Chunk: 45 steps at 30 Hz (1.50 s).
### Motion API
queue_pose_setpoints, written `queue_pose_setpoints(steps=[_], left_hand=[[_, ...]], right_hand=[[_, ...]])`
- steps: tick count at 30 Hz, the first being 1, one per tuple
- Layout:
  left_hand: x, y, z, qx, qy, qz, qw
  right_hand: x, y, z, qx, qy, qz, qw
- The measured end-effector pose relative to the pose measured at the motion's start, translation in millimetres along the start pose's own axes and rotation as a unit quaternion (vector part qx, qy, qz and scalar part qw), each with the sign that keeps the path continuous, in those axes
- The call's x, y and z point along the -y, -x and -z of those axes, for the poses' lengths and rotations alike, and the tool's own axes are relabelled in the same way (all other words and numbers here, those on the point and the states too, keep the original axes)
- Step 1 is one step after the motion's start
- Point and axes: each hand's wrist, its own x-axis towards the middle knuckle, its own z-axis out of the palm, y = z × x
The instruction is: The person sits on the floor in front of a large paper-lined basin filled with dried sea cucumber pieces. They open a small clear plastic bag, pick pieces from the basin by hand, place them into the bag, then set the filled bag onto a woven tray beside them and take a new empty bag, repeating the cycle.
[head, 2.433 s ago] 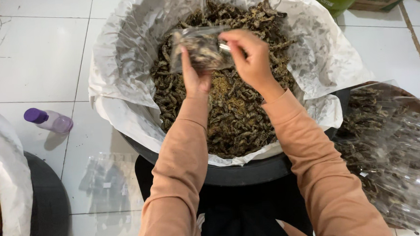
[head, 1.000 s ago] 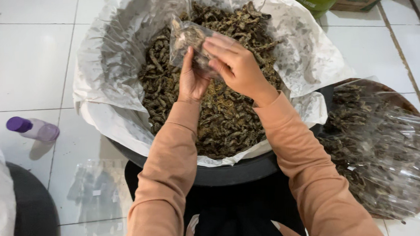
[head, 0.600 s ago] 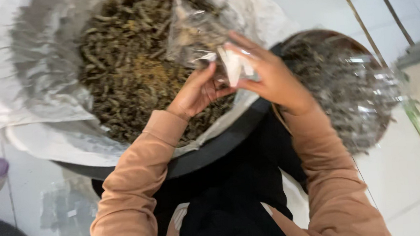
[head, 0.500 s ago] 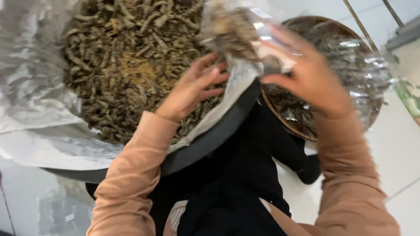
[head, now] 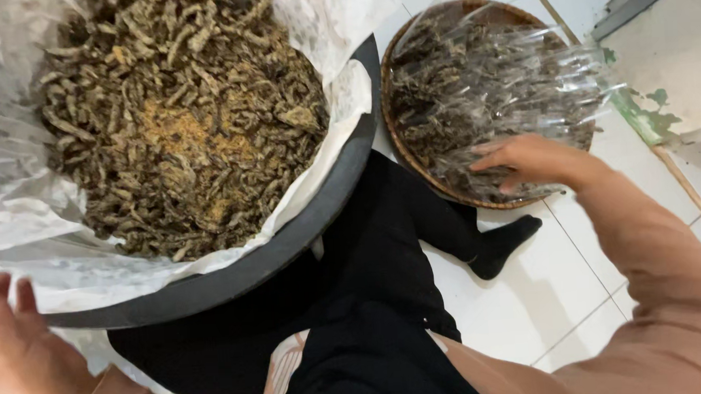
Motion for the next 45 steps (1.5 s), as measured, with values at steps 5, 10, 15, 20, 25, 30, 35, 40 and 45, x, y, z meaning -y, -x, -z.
queue_pose_setpoints(steps=[5, 10, 15, 20, 25, 30, 35, 40, 45], left_hand=[[28.0, 16.6, 29.5, -0.096, -0.021, -0.008, 0.995], [48.7, 33.0, 16.9, -0.086, -0.14, -0.1, 0.981], [67.7, 69.7, -54.9, -0.097, -0.25, -0.208, 0.941], [91.4, 138.5, -166.2, 0.286, -0.191, -0.213, 0.915], [143.5, 188.1, -264.0, 0.48, -0.059, -0.01, 0.875], [249.7, 221.8, -377.4, 0.499, -0.177, 0.033, 0.848], [326.2, 221.0, -472.8, 0.487, -0.29, 0.389, 0.726], [359.4, 214.1, -537.6, 0.482, -0.358, 0.145, 0.786], [386.9, 184.6, -586.2, 0.456, -0.263, 0.146, 0.837]], right_hand=[[-42.0, -59.6, -49.5, -0.105, 0.063, 0.105, 0.987], [-80.7, -57.9, -89.7, -0.477, -0.164, -0.032, 0.863], [-8.5, -51.8, -219.8, -0.657, -0.638, -0.185, 0.356], [21.7, -78.9, -250.5, -0.375, -0.869, -0.23, 0.227], [21.1, -97.9, -215.0, -0.415, -0.86, -0.193, 0.226], [2.1, -97.5, -181.4, -0.43, -0.843, -0.267, 0.185], [-48.9, -111.7, -130.8, -0.411, -0.826, -0.329, 0.2], [-96.0, -139.7, -90.7, -0.411, -0.837, -0.302, 0.2], [-138.4, -176.0, -61.8, -0.432, -0.845, -0.251, 0.193]])
